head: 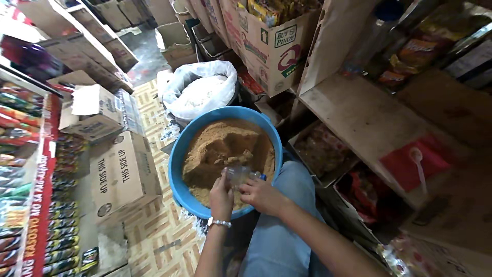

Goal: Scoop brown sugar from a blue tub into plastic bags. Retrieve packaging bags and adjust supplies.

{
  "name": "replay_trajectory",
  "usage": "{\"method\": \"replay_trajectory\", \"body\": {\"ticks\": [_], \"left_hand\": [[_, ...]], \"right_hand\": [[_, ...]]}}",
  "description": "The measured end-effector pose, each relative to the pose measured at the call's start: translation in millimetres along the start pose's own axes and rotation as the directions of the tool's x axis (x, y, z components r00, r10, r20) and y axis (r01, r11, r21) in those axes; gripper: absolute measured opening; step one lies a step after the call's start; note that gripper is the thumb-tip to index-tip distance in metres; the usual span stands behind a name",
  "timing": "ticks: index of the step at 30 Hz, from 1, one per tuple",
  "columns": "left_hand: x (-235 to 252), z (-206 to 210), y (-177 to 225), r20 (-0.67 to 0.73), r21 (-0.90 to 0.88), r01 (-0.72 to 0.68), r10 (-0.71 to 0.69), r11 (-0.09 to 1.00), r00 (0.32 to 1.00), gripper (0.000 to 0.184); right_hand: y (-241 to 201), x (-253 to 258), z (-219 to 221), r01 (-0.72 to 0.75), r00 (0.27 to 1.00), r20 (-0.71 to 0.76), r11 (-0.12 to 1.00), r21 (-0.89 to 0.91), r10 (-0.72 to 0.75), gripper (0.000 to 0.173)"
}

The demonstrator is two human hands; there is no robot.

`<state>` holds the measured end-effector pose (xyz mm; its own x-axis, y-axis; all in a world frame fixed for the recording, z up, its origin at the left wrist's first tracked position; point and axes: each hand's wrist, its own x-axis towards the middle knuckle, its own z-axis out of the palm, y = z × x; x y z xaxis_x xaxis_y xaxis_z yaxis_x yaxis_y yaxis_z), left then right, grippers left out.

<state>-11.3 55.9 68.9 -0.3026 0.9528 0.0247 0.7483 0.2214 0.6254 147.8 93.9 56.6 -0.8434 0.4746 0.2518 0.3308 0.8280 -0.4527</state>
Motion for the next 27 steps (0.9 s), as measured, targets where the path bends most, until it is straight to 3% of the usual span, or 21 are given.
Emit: {"method": "replay_trajectory", "body": {"ticks": [4, 8, 12, 17, 22, 25, 27], "left_hand": [[1, -5, -7, -0.015, -0.046, -0.084, 0.084, 0.995, 0.996, 0.05], [-6, -9, -10, -0.013, -0.025, -0.186, 0.186, 0.982, 0.982, 0.043], [-13, -5, -3, 0.092, -0.034, -0.264, 0.266, 0.964, 0.96, 0.043], [-19, 9, 4, 0.046, -0.021, -0.277, 0.278, 0.961, 0.96, 0.042], [-14, 9, 5, 0.142, 0.151, -0.102, 0.08, 0.983, 0.987, 0.032], [-12, 10, 6, 0.094, 0.015, -0.001, 0.0, 1.0, 0.996, 0.028], [-11, 15, 1, -0.005, -0.08, -0.044, 0.043, 0.996, 0.999, 0.026]], "right_hand": [[-2, 6, -9, -0.198, 0.98, 0.046, 0.973, 0.114, 0.194, 0.016], [-3, 5, -15, -0.288, 0.948, -0.074, 0.932, 0.218, 0.31, 0.028], [-1, 6, -22, -0.444, 0.884, 0.027, 0.821, 0.358, 0.467, 0.042], [0, 10, -25, -0.541, 0.837, 0.16, 0.745, 0.389, 0.524, 0.027], [3, 7, -22, -0.454, 0.88, 0.086, 0.776, 0.437, 0.466, 0.018], [6, 5, -17, -0.385, 0.917, 0.08, 0.819, 0.426, 0.39, 0.018], [6, 4, -16, -0.363, 0.928, 0.087, 0.83, 0.424, 0.362, 0.019]]}}
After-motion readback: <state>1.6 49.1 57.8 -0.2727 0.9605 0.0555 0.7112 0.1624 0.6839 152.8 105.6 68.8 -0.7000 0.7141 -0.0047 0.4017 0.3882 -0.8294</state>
